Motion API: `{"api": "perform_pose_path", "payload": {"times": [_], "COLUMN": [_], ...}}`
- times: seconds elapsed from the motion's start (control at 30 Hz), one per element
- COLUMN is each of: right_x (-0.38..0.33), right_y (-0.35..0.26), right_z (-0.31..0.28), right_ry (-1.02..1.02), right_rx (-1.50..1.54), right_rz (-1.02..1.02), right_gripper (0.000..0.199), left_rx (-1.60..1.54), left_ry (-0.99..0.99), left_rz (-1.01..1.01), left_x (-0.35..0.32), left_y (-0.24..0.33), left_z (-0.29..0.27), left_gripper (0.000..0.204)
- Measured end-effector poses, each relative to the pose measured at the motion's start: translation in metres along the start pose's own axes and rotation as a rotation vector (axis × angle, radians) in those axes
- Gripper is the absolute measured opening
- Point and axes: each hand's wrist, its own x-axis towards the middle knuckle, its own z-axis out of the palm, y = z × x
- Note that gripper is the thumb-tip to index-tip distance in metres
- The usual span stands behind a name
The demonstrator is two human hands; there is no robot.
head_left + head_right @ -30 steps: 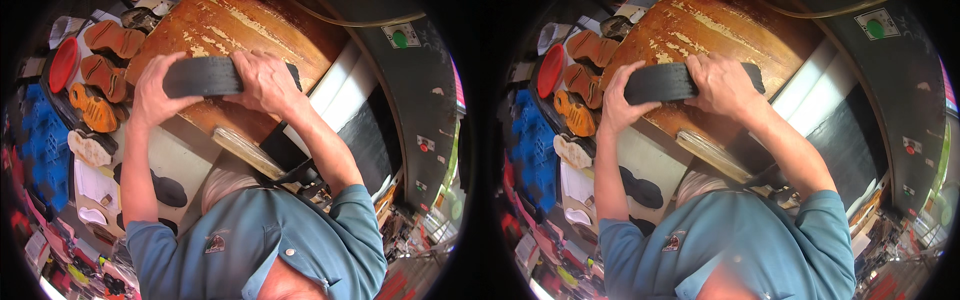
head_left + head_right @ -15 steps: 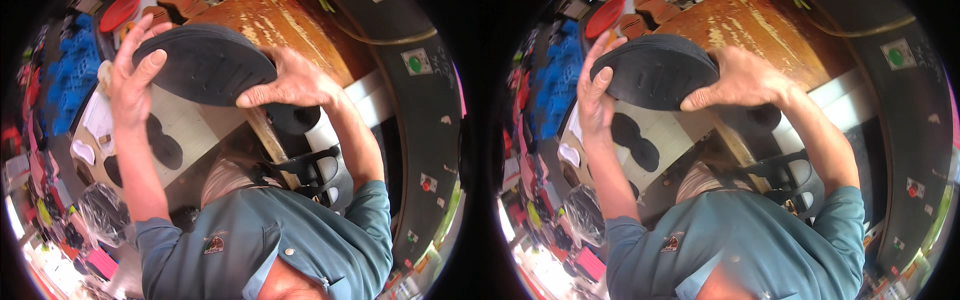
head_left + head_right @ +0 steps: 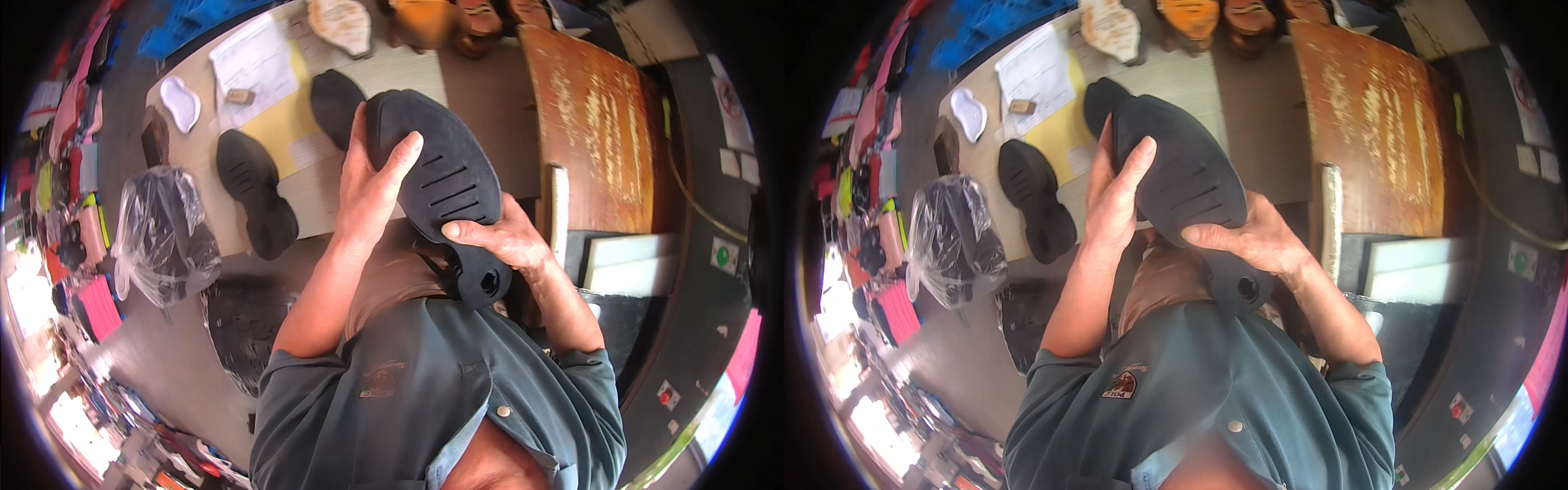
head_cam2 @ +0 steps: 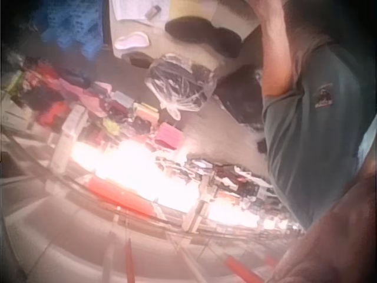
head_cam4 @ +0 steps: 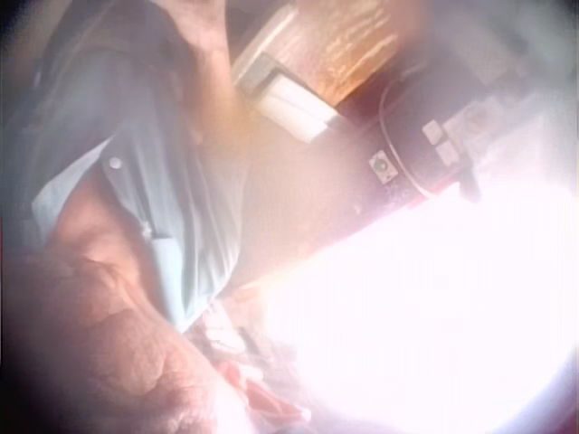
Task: The person uses a green air nozzle to blow air onto a stack of black shoe insoles, then separates and inspects them by hand. The person repeats this process on multiple insoles, turning them over and blowing air into the grooves before stacking them on the workbench.
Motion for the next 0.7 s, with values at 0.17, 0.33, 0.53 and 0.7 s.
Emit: {"api": "perform_pose_path", "payload": {"times": [0.17, 0.33, 0.53, 0.7], "right_x": [0.078, 0.163, 0.230, 0.244], "right_y": [0.025, 0.050, 0.086, 0.100], "right_z": [0.083, 0.176, 0.256, 0.258], "right_ry": [-0.032, -0.215, -0.049, -0.024], "right_rx": [-0.098, -0.050, -0.162, -0.505], "right_rz": [0.135, 0.076, -0.027, 0.005], "right_gripper": [0.061, 0.079, 0.089, 0.097], "left_rx": [-0.167, -0.128, 0.054, 0.088], "left_ry": [0.147, 0.415, 0.382, 0.380], "left_rz": [0.050, -0.059, -0.101, -0.104], "left_x": [0.001, 0.017, 0.045, 0.057], "left_y": [0.012, 0.042, 0.025, -0.009], "left_z": [-0.102, -0.218, -0.320, -0.347], "left_gripper": [0.067, 0.053, 0.050, 0.044]}}
